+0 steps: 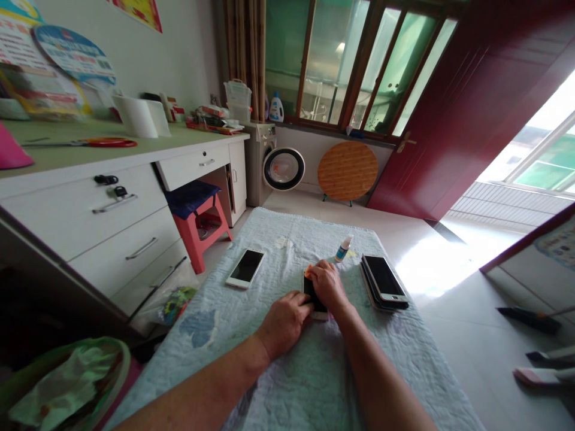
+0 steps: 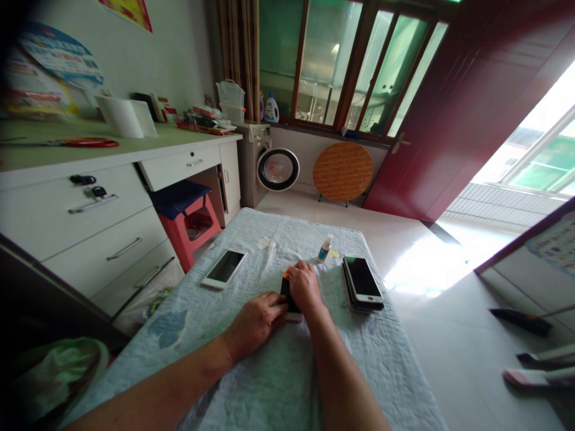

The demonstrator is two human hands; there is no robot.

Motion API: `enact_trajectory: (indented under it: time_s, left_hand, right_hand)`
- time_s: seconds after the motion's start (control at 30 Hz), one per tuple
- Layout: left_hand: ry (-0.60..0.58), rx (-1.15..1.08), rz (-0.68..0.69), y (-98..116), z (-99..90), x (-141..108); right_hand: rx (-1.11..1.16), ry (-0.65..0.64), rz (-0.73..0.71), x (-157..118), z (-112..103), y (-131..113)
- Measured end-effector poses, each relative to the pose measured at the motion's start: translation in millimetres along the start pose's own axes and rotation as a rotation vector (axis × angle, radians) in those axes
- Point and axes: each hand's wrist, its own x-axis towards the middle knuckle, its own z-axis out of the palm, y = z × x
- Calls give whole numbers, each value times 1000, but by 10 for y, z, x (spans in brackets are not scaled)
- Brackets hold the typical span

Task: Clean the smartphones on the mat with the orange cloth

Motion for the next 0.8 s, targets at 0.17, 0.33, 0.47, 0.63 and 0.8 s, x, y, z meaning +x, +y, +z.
enact_trajectory:
  time_s: [0.17,0.33,0.47,0.63,0.8]
  left_hand:
    - [7,10,-1,-29,40,-11]
    - [3,-2,12,-44,36,-13]
    - [3,-8,19,-48,29,-5]
    - [-4,-21,16,-37,15,3]
    - [-9,-25,9,-42,-8,10]
  right_hand:
    - [-52,51,141,-12,5,113]
    - [-122,40,223,25,29,129]
    - [-147,-37,219,109,-11,96]
    - [-202,-157,172,243,-45,3]
    - [-196,-192,83,338,28,-145]
